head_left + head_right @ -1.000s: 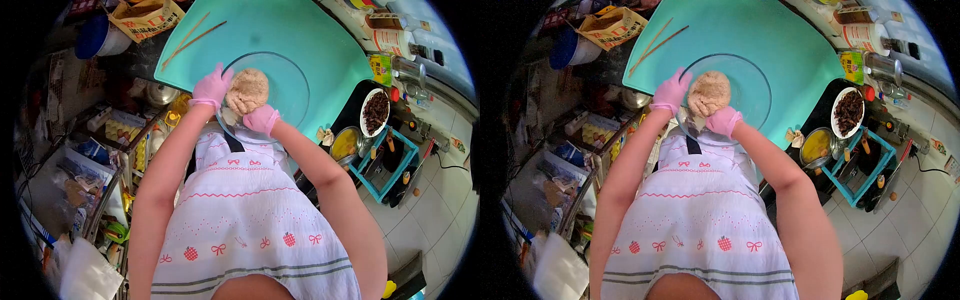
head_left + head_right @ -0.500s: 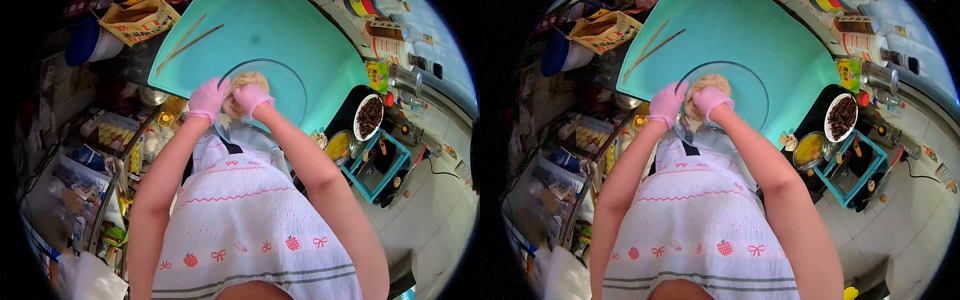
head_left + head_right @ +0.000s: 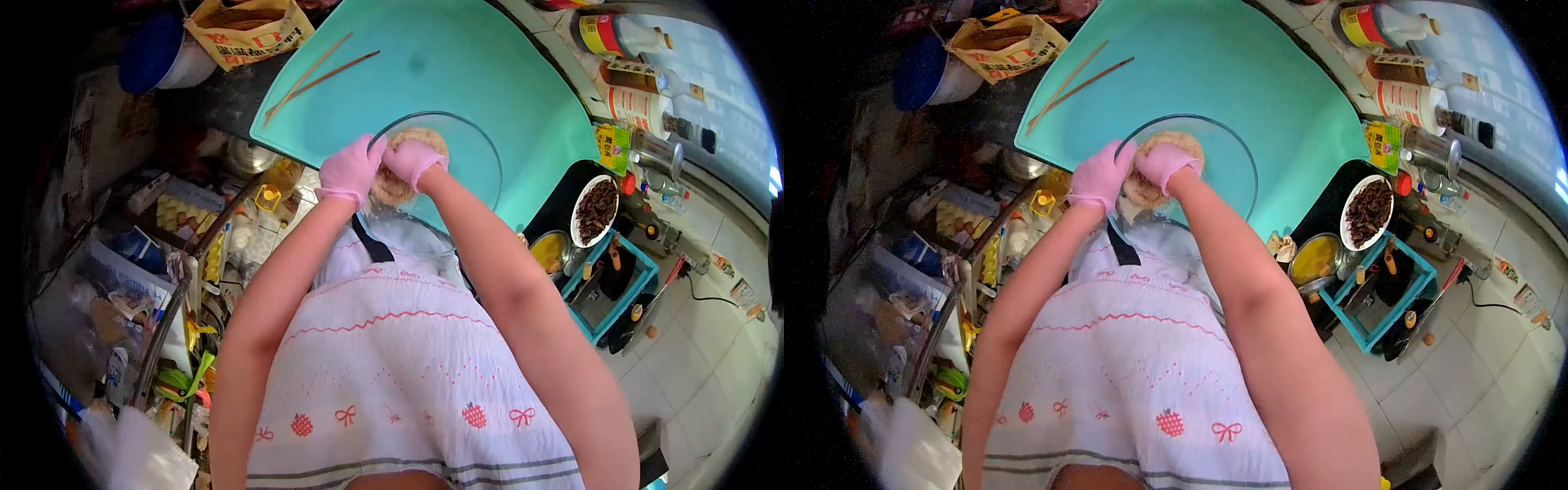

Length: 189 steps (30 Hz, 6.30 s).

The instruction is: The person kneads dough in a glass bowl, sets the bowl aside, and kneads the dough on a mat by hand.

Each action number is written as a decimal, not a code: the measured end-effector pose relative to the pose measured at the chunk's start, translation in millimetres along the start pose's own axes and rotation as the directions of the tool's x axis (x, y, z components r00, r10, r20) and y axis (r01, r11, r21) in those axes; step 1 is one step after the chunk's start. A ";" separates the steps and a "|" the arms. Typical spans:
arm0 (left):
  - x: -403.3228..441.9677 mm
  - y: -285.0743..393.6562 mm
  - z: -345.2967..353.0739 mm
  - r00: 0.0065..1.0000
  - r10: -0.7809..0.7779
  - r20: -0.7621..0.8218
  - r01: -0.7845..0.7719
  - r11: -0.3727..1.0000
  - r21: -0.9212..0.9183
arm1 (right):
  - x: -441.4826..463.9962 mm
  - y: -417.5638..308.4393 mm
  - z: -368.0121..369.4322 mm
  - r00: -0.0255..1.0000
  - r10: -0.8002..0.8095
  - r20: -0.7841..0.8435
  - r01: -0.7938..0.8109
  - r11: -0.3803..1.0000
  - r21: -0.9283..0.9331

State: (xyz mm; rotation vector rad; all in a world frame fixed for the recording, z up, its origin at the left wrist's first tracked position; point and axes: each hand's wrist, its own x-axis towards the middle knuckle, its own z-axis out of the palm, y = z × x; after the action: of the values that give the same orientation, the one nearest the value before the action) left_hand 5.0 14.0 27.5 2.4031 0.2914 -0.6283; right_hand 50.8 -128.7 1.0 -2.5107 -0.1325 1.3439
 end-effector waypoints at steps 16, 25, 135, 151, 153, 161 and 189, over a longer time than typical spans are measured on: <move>-4.1 8.0 -1.5 0.995 -0.103 -0.004 0.103 0.993 0.061 | -56.1 19.5 69.8 0.971 -0.200 0.134 0.228 0.943 -0.243; -2.9 2.4 -5.5 1.000 -0.005 0.028 0.001 0.992 0.126 | -46.3 1.7 91.8 0.947 -0.095 -0.307 0.096 0.995 -0.010; -0.9 -2.6 1.7 0.998 0.059 -0.028 -0.052 0.979 0.196 | 9.0 -47.9 55.3 0.804 0.451 -0.387 0.026 0.623 0.782; 2.4 -3.0 2.8 0.996 0.085 -0.008 -0.081 0.974 0.213 | -21.0 55.3 56.9 0.645 0.746 -0.167 0.089 0.143 0.986; 2.3 1.1 3.4 1.000 -0.001 -0.023 0.005 0.979 0.205 | -21.8 57.6 53.0 0.652 0.723 -0.228 0.043 0.265 0.963; -3.6 9.4 4.8 0.995 -0.038 -0.093 0.054 0.981 0.186 | 4.8 36.5 56.3 0.811 0.398 -0.429 0.060 0.672 0.738; -1.7 1.3 6.0 0.996 0.026 -0.082 -0.017 0.994 0.108 | 10.6 -22.8 -9.9 0.793 -0.513 0.328 0.608 0.640 -0.470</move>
State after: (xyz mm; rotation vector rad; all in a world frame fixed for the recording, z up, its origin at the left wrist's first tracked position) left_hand 1.8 9.2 24.9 2.5362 0.2724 -0.5470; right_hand 66.1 -106.7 4.4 -2.4046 -1.4240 1.3457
